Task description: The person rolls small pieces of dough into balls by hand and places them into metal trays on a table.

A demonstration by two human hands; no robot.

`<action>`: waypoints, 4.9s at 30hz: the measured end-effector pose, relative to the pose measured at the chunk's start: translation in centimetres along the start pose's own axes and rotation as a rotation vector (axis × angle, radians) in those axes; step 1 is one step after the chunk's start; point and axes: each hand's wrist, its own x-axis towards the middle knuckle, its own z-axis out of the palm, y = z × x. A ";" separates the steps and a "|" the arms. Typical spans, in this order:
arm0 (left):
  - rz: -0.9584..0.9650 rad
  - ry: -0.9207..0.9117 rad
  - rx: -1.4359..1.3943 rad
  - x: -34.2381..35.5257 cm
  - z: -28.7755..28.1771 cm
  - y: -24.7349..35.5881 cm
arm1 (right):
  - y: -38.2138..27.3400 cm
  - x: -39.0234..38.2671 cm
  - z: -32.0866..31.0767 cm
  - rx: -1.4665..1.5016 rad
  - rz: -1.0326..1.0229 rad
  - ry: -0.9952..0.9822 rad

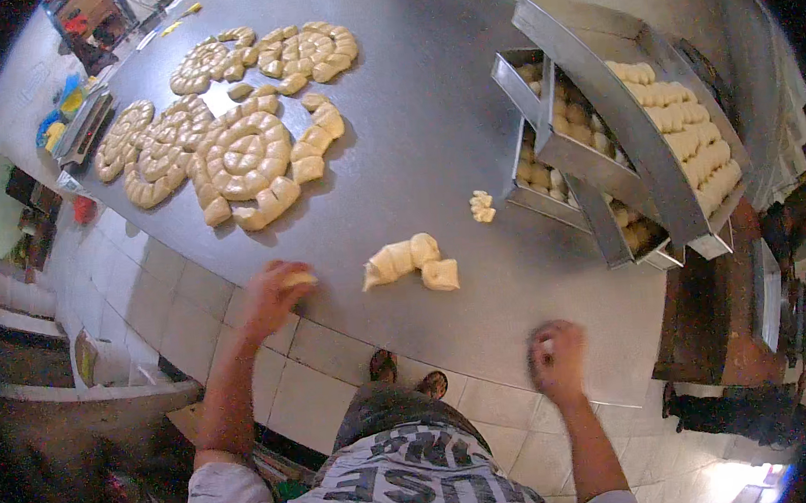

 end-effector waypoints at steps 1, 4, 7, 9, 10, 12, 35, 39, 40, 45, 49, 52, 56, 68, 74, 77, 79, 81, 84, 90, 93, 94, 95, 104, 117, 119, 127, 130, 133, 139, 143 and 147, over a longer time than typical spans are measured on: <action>0.006 0.157 0.070 -0.9 -0.7 -2.9 | 1.3 1.1 -1.0 -0.187 0.124 0.139; -0.407 0.233 -0.424 -0.5 -2.9 0.0 | 1.6 7.4 -1.8 -0.194 0.376 0.445; -0.309 0.283 -0.848 -0.9 -0.5 0.5 | -2.7 8.0 1.2 -0.046 0.193 0.310; -0.313 0.241 -0.804 -1.3 -0.5 -0.2 | -2.0 4.0 2.8 -0.202 -0.017 0.461; -0.268 0.247 -0.810 -1.6 -0.3 -1.5 | -0.3 2.9 1.4 -0.218 -0.029 0.490; -0.253 0.140 -0.791 -1.0 0.4 -0.3 | 3.8 1.6 -0.8 -0.257 0.323 0.528; -0.339 0.174 -0.834 7.0 7.5 19.5 | 9.4 2.5 -26.9 1.335 0.003 0.486; -0.298 0.053 -0.777 5.7 9.6 20.7 | 9.5 14.8 -38.6 1.061 -0.503 1.021; -0.261 0.010 -0.731 5.6 9.8 21.0 | 9.3 17.5 -41.3 1.272 -0.570 1.084; -0.290 0.047 -1.056 3.9 9.9 24.9 | 14.5 32.2 -39.4 0.062 -0.095 1.032; -0.411 0.085 -1.295 2.5 9.2 24.0 | 14.4 33.3 -37.4 -0.064 0.038 0.725; -0.428 -0.051 -0.967 2.4 8.2 24.9 | 6.0 25.8 -39.1 0.548 -0.385 0.953; -0.188 -0.337 -0.575 3.3 9.9 24.6 | -3.8 14.0 -27.2 0.375 -0.766 0.285; -0.060 0.271 0.093 2.8 5.6 8.8 | 1.0 0.2 -3.9 -0.368 0.032 0.057; 0.197 0.090 -0.035 5.4 9.9 11.7 | -0.1 5.5 1.3 -0.219 0.098 0.447; 0.263 0.074 -0.204 6.4 10.2 11.3 | 0.3 0.0 1.2 0.018 0.077 0.191; 0.177 0.042 -0.363 6.4 10.3 11.1 | 2.9 1.4 -1.1 -0.308 0.303 0.330; 0.103 -0.169 -0.442 8.1 9.3 10.6 | 4.6 5.2 -2.8 -0.376 0.451 0.503; 0.110 -0.192 -0.412 9.2 8.0 4.6 | 5.1 6.7 -0.3 -0.241 0.354 0.514; -0.218 0.299 -0.241 7.3 -0.5 -1.8 | 9.0 0.7 -3.4 -0.256 0.389 0.562; -0.142 0.193 -0.430 7.5 1.8 6.1 | 6.8 6.2 -4.6 -0.052 0.588 0.557; -0.138 0.170 -0.427 7.4 2.5 8.7 | 6.6 7.0 -4.0 -0.091 0.552 0.515; -0.155 0.100 -0.448 7.2 2.2 9.6 | 5.5 5.4 -3.4 -0.066 0.335 0.483; -0.012 -0.366 -0.748 10.1 8.7 21.5 | 8.0 1.2 -5.9 -0.159 0.293 0.331; -0.193 -0.024 -0.801 6.6 9.5 24.2 | 9.7 11.8 -37.4 0.818 -0.291 0.766; -0.173 0.013 -0.829 5.9 9.2 24.7 | 9.4 17.3 -42.0 0.995 -0.488 0.942; -0.189 0.137 -0.813 3.2 8.6 24.2 | 20.2 34.8 -38.5 -0.227 0.085 0.888; -0.217 0.227 -0.889 2.5 8.3 25.3 | 10.8 29.5 -39.9 0.186 0.027 0.982; -0.106 0.174 -0.924 3.4 9.2 25.3 | 4.0 21.5 -38.0 0.430 -0.410 1.031; 0.165 -0.173 -0.987 4.5 10.5 28.3 | -4.7 7.3 -19.0 0.457 -0.693 0.118; 0.185 -0.392 -0.634 4.2 9.0 23.3 | -2.2 2.6 -8.7 0.701 -0.159 -0.089; -0.159 0.058 -1.069 2.3 5.0 15.1 | 2.1 -3.7 -4.2 0.212 0.023 0.104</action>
